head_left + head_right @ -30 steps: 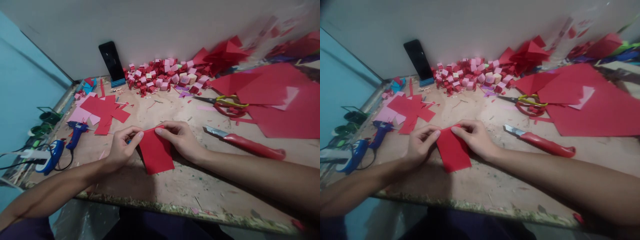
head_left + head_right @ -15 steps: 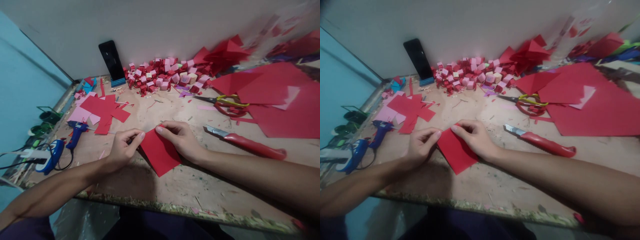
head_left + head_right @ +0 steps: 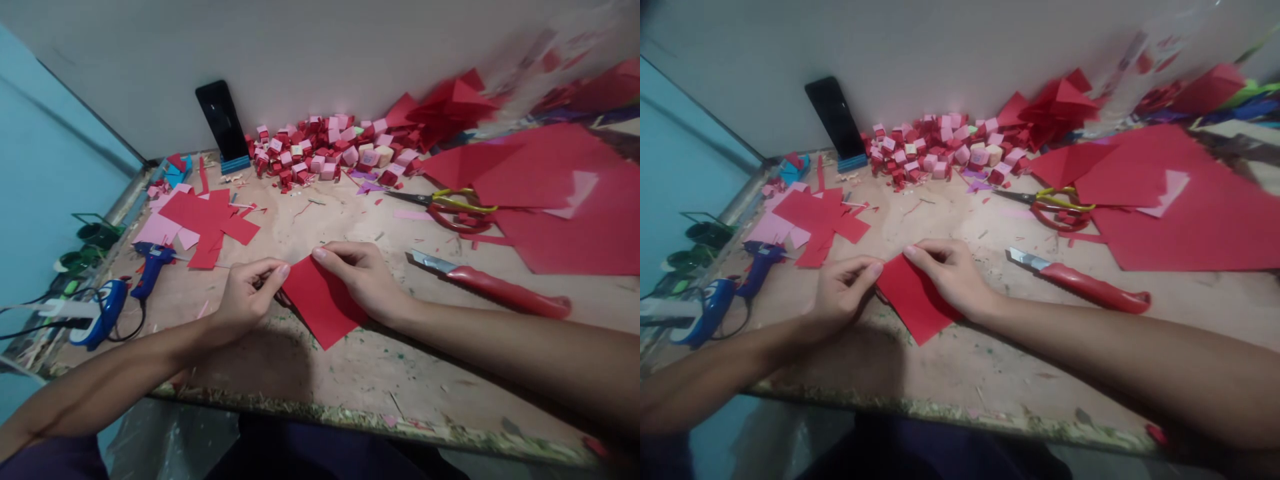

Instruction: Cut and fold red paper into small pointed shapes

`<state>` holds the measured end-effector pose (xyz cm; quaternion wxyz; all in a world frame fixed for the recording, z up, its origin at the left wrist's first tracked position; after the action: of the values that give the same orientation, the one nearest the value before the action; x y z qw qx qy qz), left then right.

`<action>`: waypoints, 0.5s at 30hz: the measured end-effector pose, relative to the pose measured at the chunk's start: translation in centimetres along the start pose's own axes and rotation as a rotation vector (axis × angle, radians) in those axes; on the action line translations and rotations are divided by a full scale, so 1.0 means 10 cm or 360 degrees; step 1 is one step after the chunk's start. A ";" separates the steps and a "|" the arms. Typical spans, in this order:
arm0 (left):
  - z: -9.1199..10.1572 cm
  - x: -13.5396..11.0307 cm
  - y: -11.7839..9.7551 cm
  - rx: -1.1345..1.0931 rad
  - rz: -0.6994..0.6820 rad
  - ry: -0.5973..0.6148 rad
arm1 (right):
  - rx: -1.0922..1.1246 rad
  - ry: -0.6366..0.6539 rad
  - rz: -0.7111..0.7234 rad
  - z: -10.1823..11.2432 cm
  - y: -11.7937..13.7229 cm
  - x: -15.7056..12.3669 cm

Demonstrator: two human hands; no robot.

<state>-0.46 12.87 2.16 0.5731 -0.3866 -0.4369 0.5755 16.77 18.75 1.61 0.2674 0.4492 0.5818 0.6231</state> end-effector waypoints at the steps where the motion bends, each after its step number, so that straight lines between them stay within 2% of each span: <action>1: 0.00 0.00 0.00 -0.0007 0.0005 0.0009 | -0.0006 0.0006 0.0006 0.00 0.01 0.00; 7: -0.01 0.01 -0.04 0.0013 -0.0036 -0.0014 | -0.0049 0.0053 0.0010 -0.01 0.00 0.00; 15: -0.03 0.00 -0.04 0.0003 0.0017 0.0011 | -0.0079 0.0059 -0.0032 -0.01 0.00 0.00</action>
<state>-0.08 12.90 2.41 0.5718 -0.3904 -0.4323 0.5777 16.70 18.66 1.65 0.2740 0.4251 0.5754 0.6428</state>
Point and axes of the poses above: each hand's wrist, its own x-axis towards the middle knuckle, its own z-axis out of the back of the hand, y = z × x, the point moved 6 cm from there along x, towards the middle knuckle, and after that the axes turned 11 degrees about z, right-handed, at the moved point
